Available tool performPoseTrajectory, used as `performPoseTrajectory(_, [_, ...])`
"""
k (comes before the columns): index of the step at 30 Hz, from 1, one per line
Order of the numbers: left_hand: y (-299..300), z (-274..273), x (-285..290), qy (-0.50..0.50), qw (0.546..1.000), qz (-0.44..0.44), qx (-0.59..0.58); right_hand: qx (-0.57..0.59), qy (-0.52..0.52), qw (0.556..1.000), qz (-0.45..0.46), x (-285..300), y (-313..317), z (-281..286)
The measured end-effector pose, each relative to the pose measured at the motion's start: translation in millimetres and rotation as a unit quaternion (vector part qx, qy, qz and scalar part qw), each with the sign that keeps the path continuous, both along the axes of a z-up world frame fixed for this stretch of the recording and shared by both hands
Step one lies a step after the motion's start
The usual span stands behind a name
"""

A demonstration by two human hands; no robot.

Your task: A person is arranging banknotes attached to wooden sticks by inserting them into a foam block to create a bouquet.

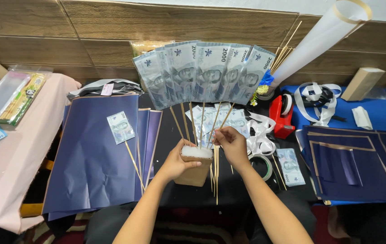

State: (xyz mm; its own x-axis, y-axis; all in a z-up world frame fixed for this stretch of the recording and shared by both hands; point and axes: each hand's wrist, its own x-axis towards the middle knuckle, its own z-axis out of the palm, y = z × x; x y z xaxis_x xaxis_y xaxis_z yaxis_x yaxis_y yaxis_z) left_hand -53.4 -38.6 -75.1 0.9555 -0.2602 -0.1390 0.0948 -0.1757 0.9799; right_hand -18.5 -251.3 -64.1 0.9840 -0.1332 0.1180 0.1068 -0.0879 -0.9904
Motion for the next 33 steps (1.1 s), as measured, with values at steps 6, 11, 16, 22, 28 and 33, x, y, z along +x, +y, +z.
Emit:
performPoseTrajectory(6, [3.4, -5.0, 7.0, -0.012, 1.0, -0.023, 0.006, -0.039, -0.042, 0.998, -0.027, -11.1, -1.4, 15.2])
performPoseTrajectory(11, [4.6, 0.7, 7.9, -0.016, 0.999, -0.027, 0.01, -0.005, -0.055, 0.997, -0.055, -13.2, -5.8, 34.2])
performPoseTrajectory(16, [6.7, -2.4, 5.5, -0.017, 0.999, -0.031, 0.012, 0.03, -0.051, 0.995, -0.081, -15.1, -21.5, 54.3])
performPoseTrajectory(22, [7.0, -0.8, 5.7, -0.014, 0.999, -0.039, 0.008, 0.011, -0.072, 0.993, -0.095, -19.2, -31.3, 54.4])
performPoseTrajectory(28, [5.3, 2.7, 3.4, -0.005, 0.999, -0.04, 0.013, 0.012, -0.077, 0.992, -0.1, -17.3, -31.0, 51.4])
performPoseTrajectory(33, [5.0, 1.7, 3.0, 0.001, 0.999, -0.047, 0.012, 0.019, -0.08, 0.992, -0.092, -16.4, -29.7, 48.9])
